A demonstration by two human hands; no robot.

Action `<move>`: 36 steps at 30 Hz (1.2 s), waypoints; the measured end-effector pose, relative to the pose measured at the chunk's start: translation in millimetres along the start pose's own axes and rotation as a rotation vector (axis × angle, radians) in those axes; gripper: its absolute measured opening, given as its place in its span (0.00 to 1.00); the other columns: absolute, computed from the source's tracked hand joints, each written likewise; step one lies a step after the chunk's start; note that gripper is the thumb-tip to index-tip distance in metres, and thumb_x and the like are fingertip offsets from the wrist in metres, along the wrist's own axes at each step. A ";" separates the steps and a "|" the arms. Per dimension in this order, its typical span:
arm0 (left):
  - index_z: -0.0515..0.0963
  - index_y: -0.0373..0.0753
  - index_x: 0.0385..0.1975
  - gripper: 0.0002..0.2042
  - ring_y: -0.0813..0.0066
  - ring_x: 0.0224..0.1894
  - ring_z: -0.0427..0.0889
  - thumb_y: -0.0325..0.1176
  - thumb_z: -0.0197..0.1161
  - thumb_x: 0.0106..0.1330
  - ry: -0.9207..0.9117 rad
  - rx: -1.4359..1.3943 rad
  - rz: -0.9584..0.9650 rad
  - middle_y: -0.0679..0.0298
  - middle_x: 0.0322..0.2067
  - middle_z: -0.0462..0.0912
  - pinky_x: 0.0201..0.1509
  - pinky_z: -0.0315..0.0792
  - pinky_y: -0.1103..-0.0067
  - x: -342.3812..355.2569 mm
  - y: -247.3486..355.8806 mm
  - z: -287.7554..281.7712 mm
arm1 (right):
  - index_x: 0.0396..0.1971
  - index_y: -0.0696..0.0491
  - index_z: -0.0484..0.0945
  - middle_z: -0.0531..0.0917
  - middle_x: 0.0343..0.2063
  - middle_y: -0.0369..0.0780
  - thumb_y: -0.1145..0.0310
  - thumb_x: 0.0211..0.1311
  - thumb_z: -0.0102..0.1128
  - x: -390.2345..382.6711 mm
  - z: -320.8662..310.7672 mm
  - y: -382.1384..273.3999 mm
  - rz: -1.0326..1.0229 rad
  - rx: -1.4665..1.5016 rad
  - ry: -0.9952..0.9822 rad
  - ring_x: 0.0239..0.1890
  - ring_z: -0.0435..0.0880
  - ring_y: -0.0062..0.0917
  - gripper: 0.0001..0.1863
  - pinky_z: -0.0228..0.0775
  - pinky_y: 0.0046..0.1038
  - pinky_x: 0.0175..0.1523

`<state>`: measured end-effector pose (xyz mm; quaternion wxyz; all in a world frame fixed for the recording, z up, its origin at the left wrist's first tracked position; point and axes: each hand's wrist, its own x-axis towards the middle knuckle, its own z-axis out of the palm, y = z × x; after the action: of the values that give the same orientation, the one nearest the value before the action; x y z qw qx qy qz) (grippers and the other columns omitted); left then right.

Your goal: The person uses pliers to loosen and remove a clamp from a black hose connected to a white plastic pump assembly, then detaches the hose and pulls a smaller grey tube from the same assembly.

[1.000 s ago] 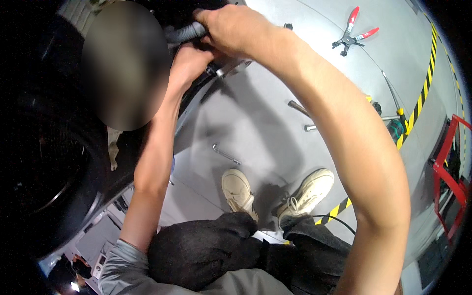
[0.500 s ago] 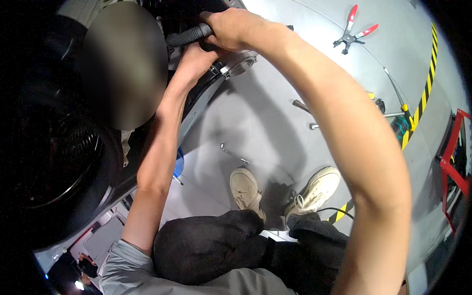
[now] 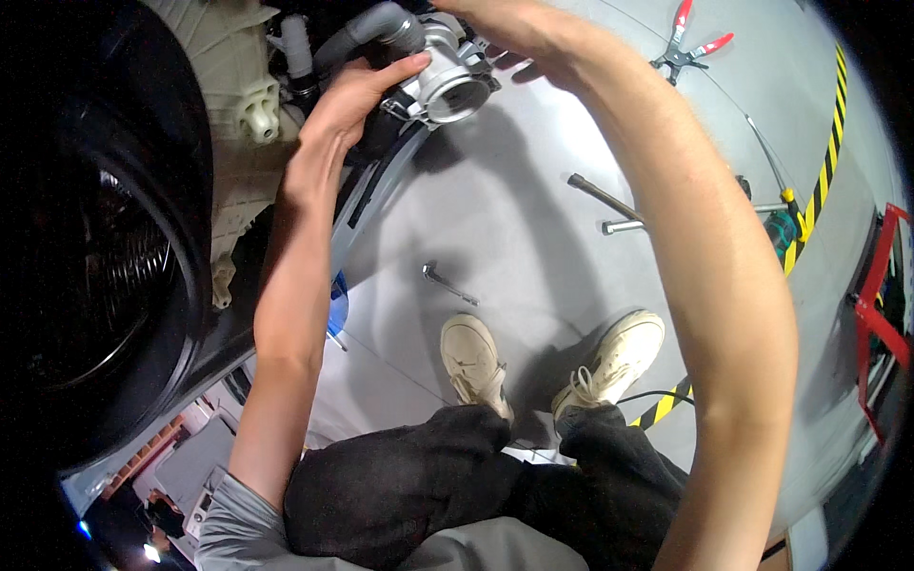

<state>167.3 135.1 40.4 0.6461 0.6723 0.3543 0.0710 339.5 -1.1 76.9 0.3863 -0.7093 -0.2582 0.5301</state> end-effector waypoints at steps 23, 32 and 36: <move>0.75 0.43 0.56 0.32 0.71 0.49 0.80 0.66 0.50 0.69 -0.023 -0.332 -0.039 0.62 0.48 0.81 0.54 0.74 0.73 7.6 -3.0 5.1 | 0.51 0.49 0.81 0.84 0.41 0.38 0.30 0.63 0.48 28.4 36.2 11.6 -0.161 0.316 -0.209 0.41 0.78 0.24 0.36 0.71 0.25 0.44; 0.73 0.39 0.59 0.37 0.71 0.52 0.77 0.68 0.52 0.64 0.035 -0.190 -0.012 0.61 0.51 0.79 0.57 0.67 0.75 -8.5 12.3 14.7 | 0.51 0.55 0.83 0.83 0.49 0.48 0.29 0.49 0.63 33.4 48.5 27.9 -0.243 0.286 0.027 0.56 0.78 0.37 0.44 0.65 0.33 0.63; 0.74 0.34 0.59 0.42 0.65 0.50 0.78 0.71 0.53 0.62 0.079 -0.110 -0.047 0.51 0.49 0.81 0.58 0.68 0.73 -4.6 2.8 -2.6 | 0.61 0.55 0.75 0.77 0.56 0.55 0.22 0.49 0.55 29.2 40.5 21.6 -0.174 0.177 0.049 0.60 0.74 0.42 0.54 0.62 0.38 0.65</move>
<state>163.5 134.9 45.0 0.6689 0.6240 0.3908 0.1019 308.9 20.4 37.4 0.4981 -0.6602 -0.2614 0.4976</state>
